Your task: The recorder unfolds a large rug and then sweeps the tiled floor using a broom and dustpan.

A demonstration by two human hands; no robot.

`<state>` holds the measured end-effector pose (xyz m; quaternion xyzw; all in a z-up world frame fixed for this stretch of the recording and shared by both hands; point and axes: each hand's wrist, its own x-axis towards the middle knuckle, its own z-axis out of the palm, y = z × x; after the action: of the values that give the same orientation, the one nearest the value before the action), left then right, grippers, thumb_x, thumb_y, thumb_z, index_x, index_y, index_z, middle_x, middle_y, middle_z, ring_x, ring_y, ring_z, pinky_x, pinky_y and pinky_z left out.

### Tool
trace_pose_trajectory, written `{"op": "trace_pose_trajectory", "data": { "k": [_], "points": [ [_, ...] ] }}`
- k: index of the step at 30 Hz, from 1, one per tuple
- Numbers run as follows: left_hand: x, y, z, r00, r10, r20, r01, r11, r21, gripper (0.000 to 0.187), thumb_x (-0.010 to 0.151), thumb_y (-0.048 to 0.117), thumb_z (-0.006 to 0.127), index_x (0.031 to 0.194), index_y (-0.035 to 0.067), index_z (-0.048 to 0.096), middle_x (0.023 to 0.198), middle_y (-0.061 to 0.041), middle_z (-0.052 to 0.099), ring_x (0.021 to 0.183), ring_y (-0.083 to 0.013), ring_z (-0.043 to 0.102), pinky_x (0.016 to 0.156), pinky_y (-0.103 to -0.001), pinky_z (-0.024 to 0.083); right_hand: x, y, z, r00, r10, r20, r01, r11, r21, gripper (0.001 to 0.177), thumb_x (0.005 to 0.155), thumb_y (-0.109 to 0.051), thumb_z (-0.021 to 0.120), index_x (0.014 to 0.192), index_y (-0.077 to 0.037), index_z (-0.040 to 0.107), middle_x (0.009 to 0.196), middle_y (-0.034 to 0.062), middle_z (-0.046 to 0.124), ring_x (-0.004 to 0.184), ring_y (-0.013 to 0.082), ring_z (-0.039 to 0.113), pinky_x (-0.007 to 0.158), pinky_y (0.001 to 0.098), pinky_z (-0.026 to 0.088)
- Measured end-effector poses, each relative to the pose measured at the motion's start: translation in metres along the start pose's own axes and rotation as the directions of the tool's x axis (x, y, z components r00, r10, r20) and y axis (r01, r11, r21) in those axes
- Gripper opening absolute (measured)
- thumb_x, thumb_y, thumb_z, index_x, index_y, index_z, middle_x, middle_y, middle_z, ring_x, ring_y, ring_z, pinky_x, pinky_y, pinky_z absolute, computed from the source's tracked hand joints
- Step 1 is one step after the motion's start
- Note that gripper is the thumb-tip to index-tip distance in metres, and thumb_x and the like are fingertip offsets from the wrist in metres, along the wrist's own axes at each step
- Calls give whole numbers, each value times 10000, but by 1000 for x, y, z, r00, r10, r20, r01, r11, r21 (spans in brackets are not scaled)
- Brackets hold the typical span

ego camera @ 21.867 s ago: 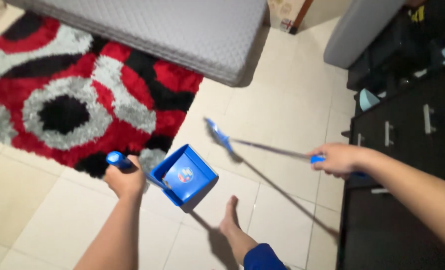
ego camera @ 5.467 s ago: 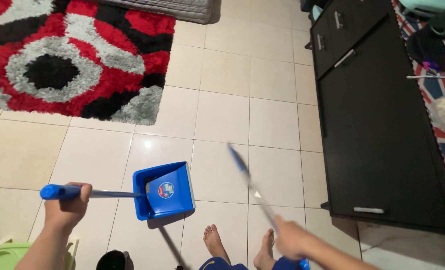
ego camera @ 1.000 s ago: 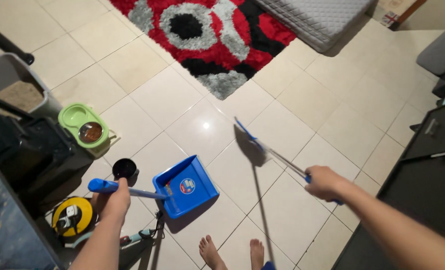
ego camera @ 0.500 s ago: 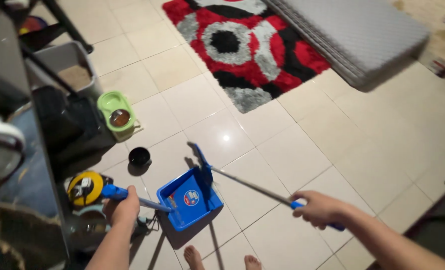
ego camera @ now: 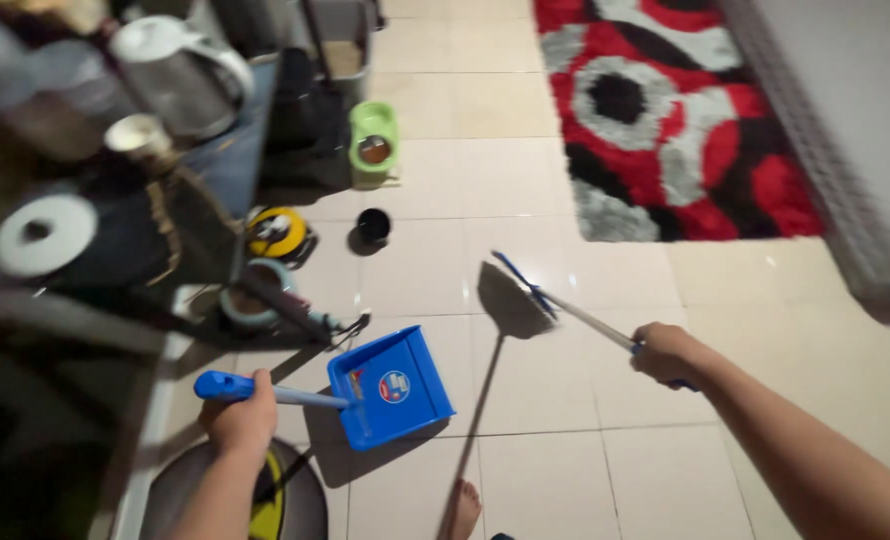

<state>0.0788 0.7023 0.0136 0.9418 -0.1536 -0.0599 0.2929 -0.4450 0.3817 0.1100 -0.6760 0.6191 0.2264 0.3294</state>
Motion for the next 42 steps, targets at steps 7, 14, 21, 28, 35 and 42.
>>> {"op": "trace_pose_trajectory", "data": {
  "k": [7, 14, 21, 28, 35, 42],
  "points": [
    [-46, -64, -54, 949, -304, -81, 293, 948, -121, 450, 881, 456, 720, 909, 7, 733, 935, -216, 754, 887, -397, 728, 820, -509, 565, 42, -43, 9, 999, -8, -38, 3, 993, -120, 468, 902, -102, 617, 1361, -81, 528, 724, 184, 718, 543, 284, 654, 493, 426, 535],
    [-71, -108, -44, 872, -450, -193, 463, 886, 28, 538, 887, 528, 755, 901, -10, 734, 949, -260, 744, 892, -451, 720, 815, -540, 575, 78, -74, 22, 995, -103, -6, 93, 918, -385, 291, 892, -117, 572, 1093, -13, 755, 749, 188, 750, 580, 303, 735, 529, 420, 583],
    [-89, -129, -21, 871, -425, -248, 428, 903, -43, 502, 827, 501, 796, 900, 8, 735, 929, -241, 736, 861, -425, 719, 794, -515, 574, 57, -117, 34, 990, -140, -19, 120, 908, -401, 267, 866, -91, 575, 1084, -13, 707, 853, 222, 760, 652, 329, 754, 561, 427, 616],
    [-111, -89, -48, 897, -430, -101, 422, 902, -92, 292, 880, 391, 738, 968, 123, 814, 931, -157, 781, 878, -367, 751, 854, -466, 583, 54, -141, 71, 971, -237, 20, 229, 910, -347, 430, 825, 26, 500, 1221, 8, 665, 878, 247, 754, 661, 342, 765, 529, 411, 624],
    [-107, -109, -41, 902, -414, -125, 409, 910, -61, 353, 872, 424, 772, 997, 94, 802, 977, -189, 770, 931, -388, 736, 883, -481, 565, -14, -132, 103, 902, -394, 177, 426, 745, -514, 629, 829, 68, 485, 1445, -56, 444, 927, 212, 724, 728, 346, 742, 535, 422, 612],
    [-104, -103, -45, 883, -460, -99, 439, 881, -173, 402, 815, 429, 792, 992, 67, 783, 1030, -195, 758, 963, -372, 725, 901, -484, 558, -91, -112, 51, 863, -128, 489, 303, 905, -297, 701, 915, -26, 557, 1552, -308, 478, 728, 61, 624, 517, 160, 549, 421, 311, 470]
  ]
}}
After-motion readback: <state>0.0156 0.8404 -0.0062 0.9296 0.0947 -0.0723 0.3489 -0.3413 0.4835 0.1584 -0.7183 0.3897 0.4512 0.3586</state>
